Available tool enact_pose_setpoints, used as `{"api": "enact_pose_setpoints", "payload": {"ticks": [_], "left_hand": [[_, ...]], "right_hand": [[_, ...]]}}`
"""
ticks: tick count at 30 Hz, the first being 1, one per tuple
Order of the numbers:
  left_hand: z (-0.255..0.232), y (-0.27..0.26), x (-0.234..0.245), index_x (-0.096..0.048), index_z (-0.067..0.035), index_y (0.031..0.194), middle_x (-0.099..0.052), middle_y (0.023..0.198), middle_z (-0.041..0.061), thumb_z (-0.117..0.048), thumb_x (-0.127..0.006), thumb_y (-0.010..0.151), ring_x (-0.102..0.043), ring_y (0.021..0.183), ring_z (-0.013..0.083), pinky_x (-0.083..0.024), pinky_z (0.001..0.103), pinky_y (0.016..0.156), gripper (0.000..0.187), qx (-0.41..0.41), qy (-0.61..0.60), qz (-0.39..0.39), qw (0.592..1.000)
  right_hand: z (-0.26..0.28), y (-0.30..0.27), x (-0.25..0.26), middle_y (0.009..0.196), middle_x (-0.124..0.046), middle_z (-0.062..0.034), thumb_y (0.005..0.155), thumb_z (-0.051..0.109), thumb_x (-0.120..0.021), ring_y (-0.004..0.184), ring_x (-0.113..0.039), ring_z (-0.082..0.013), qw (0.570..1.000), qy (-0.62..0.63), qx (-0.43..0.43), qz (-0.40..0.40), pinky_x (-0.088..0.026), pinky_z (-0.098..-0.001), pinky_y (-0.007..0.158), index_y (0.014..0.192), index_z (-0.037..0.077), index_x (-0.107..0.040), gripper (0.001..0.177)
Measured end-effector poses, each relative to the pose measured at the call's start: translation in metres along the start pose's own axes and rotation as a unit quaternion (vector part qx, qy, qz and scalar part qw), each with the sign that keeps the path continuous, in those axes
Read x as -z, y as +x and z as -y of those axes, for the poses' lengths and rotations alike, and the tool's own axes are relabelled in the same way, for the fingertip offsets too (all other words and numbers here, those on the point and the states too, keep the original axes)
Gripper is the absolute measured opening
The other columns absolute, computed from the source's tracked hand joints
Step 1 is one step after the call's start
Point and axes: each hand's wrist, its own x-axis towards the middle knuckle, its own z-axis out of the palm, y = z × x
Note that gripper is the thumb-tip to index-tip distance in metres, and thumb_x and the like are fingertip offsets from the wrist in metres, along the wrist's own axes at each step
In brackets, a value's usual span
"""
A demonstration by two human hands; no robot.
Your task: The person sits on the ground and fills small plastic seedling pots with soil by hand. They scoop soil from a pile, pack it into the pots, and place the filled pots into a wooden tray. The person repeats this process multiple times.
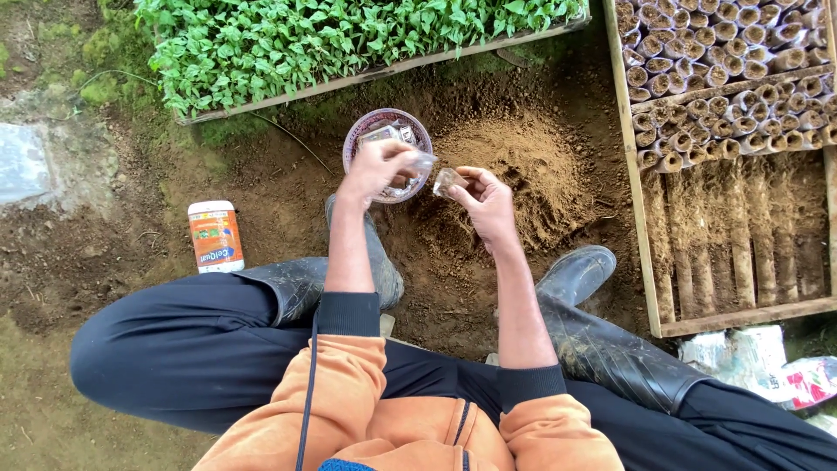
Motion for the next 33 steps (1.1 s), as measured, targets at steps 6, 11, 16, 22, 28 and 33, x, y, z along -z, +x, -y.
{"api": "enact_pose_setpoints", "payload": {"ticks": [6,11,16,22,28,33], "left_hand": [[0.202,0.112,0.059,-0.079,-0.046,0.089,-0.077,0.084,-0.001,-0.043,-0.080,0.076,-0.076,0.084,0.0295,-0.062,0.044,0.076,0.013,0.158,0.409,-0.287,0.852],[0.203,0.094,0.042,-0.078,-0.036,0.081,-0.077,0.084,0.004,-0.022,-0.067,0.084,-0.076,0.085,0.0325,-0.059,0.046,0.079,0.018,0.143,0.433,-0.326,0.828],[0.157,0.061,0.005,-0.080,-0.020,0.097,-0.077,0.104,0.002,-0.025,-0.061,0.098,-0.068,0.103,0.0239,-0.048,0.046,0.091,0.020,0.149,0.544,-0.329,0.758],[0.145,0.054,-0.006,-0.071,-0.011,0.123,-0.043,0.149,0.012,-0.036,-0.048,0.101,-0.032,0.132,0.0322,-0.022,0.056,0.107,0.040,0.229,0.610,-0.142,0.746],[0.113,0.050,0.004,-0.070,-0.011,0.126,-0.060,0.141,0.009,-0.033,-0.043,0.102,-0.042,0.138,0.0290,-0.014,0.064,0.112,0.042,0.246,0.564,-0.098,0.782],[0.043,0.042,-0.017,-0.077,-0.024,0.113,-0.073,0.121,0.006,-0.050,-0.042,0.090,-0.066,0.117,0.0302,-0.050,0.052,0.095,0.049,0.132,0.495,-0.046,0.858]], "right_hand": [[-0.006,0.009,0.016,0.110,-0.073,-0.0196,0.090,-0.004,-0.074,0.096,-0.072,-0.0207,1.000,-0.013,-0.021,-0.018,-0.062,-0.0341,0.089,0.129,0.003,-0.064,0.040],[0.012,0.001,0.022,0.102,-0.071,-0.0067,0.090,-0.002,-0.074,0.090,-0.068,-0.0087,0.999,-0.015,0.002,-0.029,-0.062,-0.0216,0.078,0.127,0.005,-0.064,0.039],[-0.005,0.008,0.032,0.097,-0.073,-0.0073,0.089,0.000,-0.076,0.083,-0.070,-0.0096,0.998,-0.020,-0.020,-0.063,-0.064,-0.0214,0.071,0.112,0.007,-0.070,0.025],[0.000,0.009,0.034,0.095,-0.073,-0.0083,0.090,0.002,-0.075,0.079,-0.070,-0.0112,0.995,-0.003,-0.010,-0.096,-0.061,-0.0219,0.063,0.106,0.008,-0.070,0.018],[0.030,-0.002,0.034,0.108,-0.068,-0.0126,0.094,-0.010,-0.064,0.092,-0.069,-0.0148,0.990,0.117,-0.010,-0.080,-0.062,-0.0234,0.077,0.146,0.007,-0.042,0.059],[0.033,-0.003,0.041,0.111,-0.072,-0.0077,0.096,-0.005,-0.064,0.094,-0.071,-0.0129,0.983,0.153,0.023,-0.096,-0.063,-0.0250,0.080,0.132,0.006,-0.054,0.039]]}}
